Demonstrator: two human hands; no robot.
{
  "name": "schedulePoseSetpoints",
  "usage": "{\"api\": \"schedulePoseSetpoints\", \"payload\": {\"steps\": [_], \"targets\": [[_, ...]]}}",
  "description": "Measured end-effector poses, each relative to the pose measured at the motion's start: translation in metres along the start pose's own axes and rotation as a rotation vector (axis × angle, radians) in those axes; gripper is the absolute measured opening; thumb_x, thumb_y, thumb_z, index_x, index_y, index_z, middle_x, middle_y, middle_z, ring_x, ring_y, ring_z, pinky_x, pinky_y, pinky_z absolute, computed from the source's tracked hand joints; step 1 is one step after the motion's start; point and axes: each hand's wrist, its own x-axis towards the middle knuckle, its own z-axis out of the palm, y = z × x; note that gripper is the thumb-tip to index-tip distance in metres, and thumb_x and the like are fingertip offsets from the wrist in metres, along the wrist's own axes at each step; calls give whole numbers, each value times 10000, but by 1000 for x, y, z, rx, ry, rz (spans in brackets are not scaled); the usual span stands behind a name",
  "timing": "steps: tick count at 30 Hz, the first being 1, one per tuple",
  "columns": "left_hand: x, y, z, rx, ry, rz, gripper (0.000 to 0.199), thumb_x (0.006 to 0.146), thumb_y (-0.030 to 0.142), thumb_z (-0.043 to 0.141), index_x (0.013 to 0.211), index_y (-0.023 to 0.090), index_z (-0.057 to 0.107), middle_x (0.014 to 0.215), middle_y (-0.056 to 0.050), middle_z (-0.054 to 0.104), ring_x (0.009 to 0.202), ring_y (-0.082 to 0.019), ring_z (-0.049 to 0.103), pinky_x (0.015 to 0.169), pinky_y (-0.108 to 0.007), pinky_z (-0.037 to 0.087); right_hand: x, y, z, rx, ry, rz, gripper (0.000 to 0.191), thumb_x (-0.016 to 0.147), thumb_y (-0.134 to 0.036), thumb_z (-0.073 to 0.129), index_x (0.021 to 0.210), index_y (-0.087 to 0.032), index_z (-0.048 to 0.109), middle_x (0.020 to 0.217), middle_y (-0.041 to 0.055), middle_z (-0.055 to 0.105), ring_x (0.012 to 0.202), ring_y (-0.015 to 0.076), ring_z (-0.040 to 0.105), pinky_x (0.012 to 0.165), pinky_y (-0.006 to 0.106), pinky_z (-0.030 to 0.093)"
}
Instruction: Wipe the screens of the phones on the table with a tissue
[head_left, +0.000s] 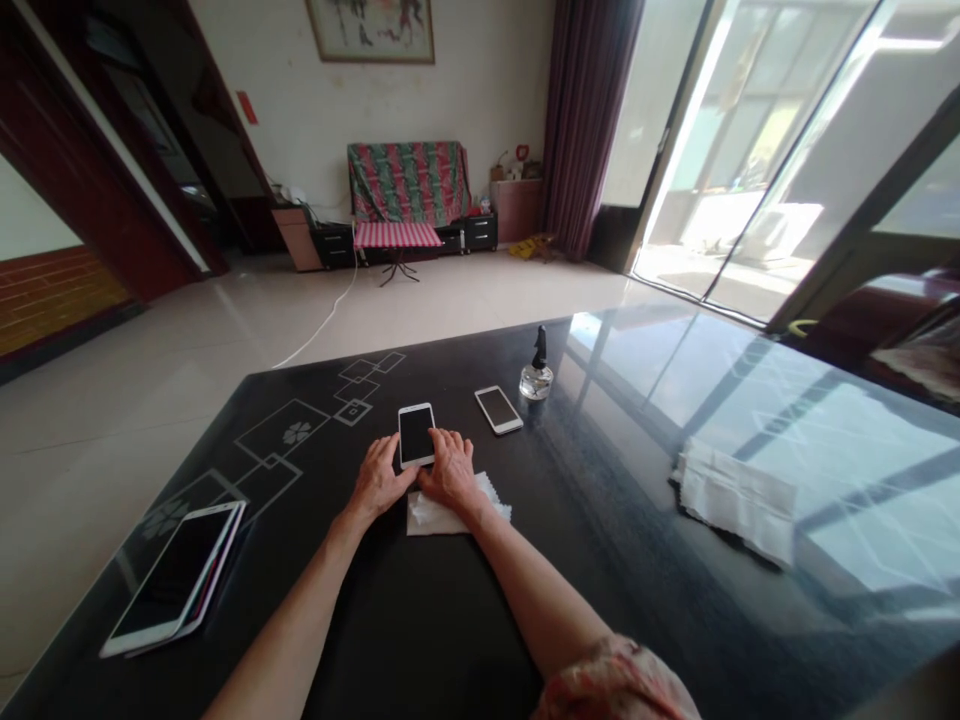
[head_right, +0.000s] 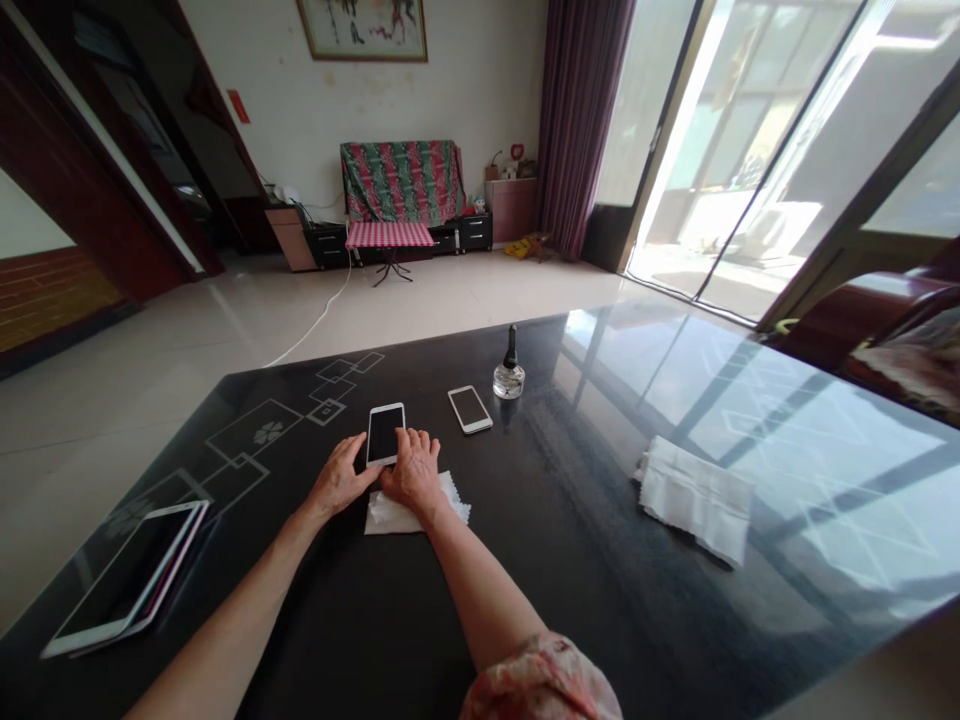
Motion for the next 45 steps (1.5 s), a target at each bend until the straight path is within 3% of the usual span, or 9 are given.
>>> {"api": "schedulePoseSetpoints", "payload": {"steps": [3,11,20,23,26,28,31,38,45], "targets": [[-8,-6,5,-16,-75,34,448,803,262,571,1235,159,511,1206,-132,574,1152,-289,533,987,-456,459,0,1,-2,5,-28,-27,593,737,-239,547,1312,-162,426,1300,138,525,1227,291,390,1056,513,213],[-3,-1,14,-53,16,108,392,885,292,496,1264,192,499,1141,-116,599,1101,-276,556,964,-454,476,5,5,-3,47,6,-35,493,751,-172,507,1243,-180,482,1255,112,549,1168,254,457,1024,451,288],[-4,6,14,-148,-2,76,449,870,234,484,1318,205,462,1316,-115,529,1218,-248,516,1025,-412,451,10,9,1,238,33,-38,535,701,-103,541,1234,-95,503,1305,173,491,1218,232,463,1056,374,364],[-4,6,16,-117,39,21,514,840,234,522,1343,186,425,1348,-133,493,1246,-266,485,1031,-426,439,11,10,3,267,43,-25,550,696,-104,548,1244,-113,501,1275,161,519,1182,232,498,1026,368,407],[-6,4,19,18,103,-79,570,820,346,582,1325,129,430,1295,-184,518,1258,-343,443,1024,-520,405,12,12,5,301,41,-20,538,692,-97,535,1226,-155,513,1203,128,569,1059,218,569,957,375,464],[-8,3,21,86,75,-98,569,827,393,579,1304,111,447,1269,-199,534,1257,-372,428,999,-549,403,13,13,7,321,33,-37,549,674,-83,530,1217,-164,519,1167,116,586,980,208,595,923,379,485],[-8,2,22,93,18,-56,504,872,375,527,1299,117,450,1266,-191,543,1233,-352,456,966,-514,436,13,14,9,354,34,-75,574,644,-67,531,1208,-176,529,1190,112,576,973,205,597,917,376,492],[-1,8,14,4,39,-15,475,899,358,505,1313,137,439,1157,-154,600,1120,-300,546,930,-454,471,15,15,9,427,90,-23,490,659,-110,549,1141,-191,577,1203,91,584,856,164,612,871,335,510],[6,16,4,-178,52,-225,473,807,296,626,1247,144,539,1219,-131,607,1137,-265,576,970,-376,464,22,14,9,495,104,129,393,660,-194,601,1051,-179,645,1197,84,602,832,155,622,860,319,512]]}}
